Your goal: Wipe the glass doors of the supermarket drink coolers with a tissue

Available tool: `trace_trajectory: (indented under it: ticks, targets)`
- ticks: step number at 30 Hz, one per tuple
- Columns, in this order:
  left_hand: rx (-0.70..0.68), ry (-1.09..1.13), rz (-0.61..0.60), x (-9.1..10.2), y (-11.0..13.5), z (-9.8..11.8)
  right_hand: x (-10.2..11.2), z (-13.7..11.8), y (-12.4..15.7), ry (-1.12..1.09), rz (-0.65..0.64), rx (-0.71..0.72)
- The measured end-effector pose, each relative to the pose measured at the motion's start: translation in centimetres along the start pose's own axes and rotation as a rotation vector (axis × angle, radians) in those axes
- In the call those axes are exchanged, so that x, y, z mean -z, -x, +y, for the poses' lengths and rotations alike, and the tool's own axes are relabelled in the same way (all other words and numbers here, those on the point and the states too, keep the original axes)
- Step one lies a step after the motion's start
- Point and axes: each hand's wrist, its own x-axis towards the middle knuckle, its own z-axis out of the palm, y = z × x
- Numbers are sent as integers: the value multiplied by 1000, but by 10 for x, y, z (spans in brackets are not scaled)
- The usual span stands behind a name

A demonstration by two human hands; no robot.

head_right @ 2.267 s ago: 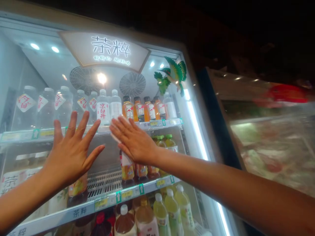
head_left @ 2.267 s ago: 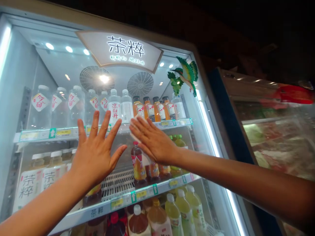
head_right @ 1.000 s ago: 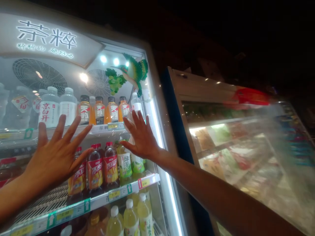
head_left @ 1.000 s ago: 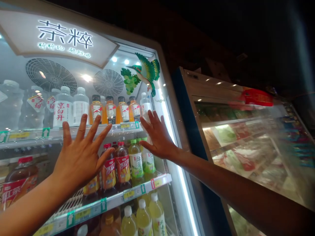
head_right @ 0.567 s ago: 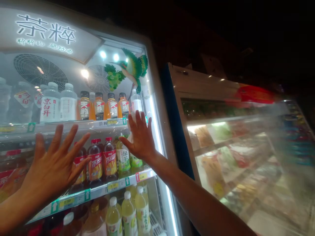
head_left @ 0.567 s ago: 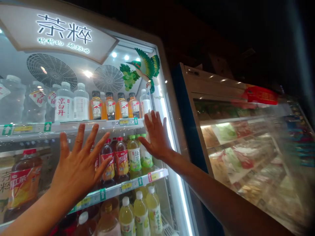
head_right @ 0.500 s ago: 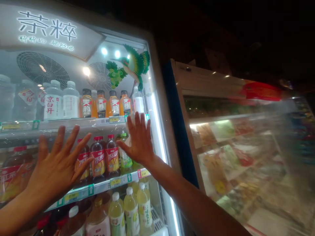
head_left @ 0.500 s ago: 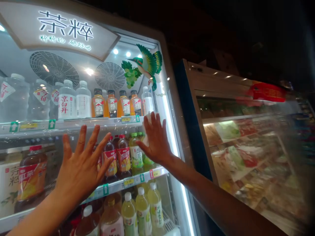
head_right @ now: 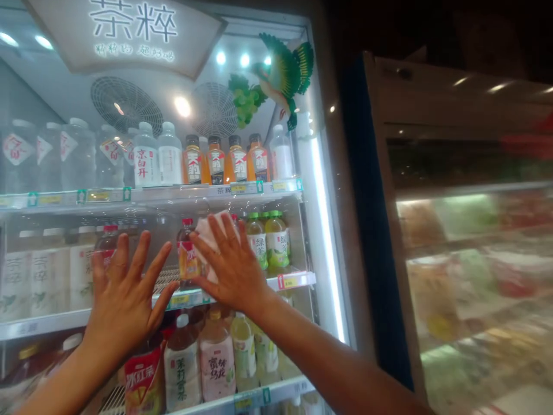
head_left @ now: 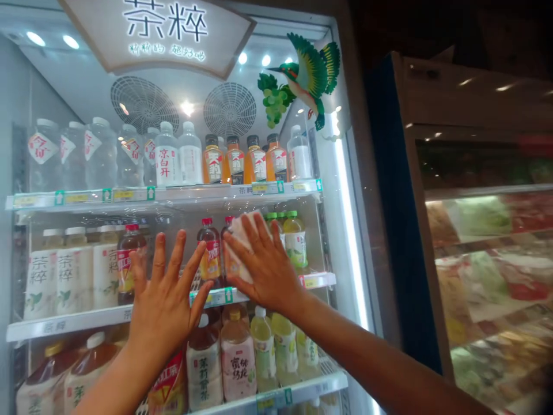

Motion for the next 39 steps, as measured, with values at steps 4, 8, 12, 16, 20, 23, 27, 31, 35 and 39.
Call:
trace_trajectory:
  ticks: [4, 8, 12, 16, 20, 23, 27, 31, 35, 39]
  targets:
    - [59, -31, -28, 7, 22, -7, -12, -31, 6, -59, 42, -103]
    - [80, -25, -61, 10, 44, -15, -21, -59, 7, -92, -3, -63]
    - [112, -19, -89, 9, 72, -27, -34, -92, 16, -82, 74, -263]
    - [115, -19, -101, 7, 96, -46, -49, -135, 20, -89, 29, -185]
    - [63, -23, -82, 8, 106, -72, -56, -153, -5, -41, 42, -264]
    - [38, 22, -19, 11, 111, -91, -58, -165, -13, 12, 41, -322]
    - [17, 82, 12, 15, 119, -117, -63, -183, -20, 68, 31, -360]
    - [-18, 80, -9, 19, 128, -142, -69, -204, -34, 74, 79, -404]
    - [-48, 97, -26, 22, 137, -161, -82, -240, -18, 86, 40, -434]
    - [-83, 123, -33, 23, 144, -172, -89, -257, -19, 96, 37, -478]
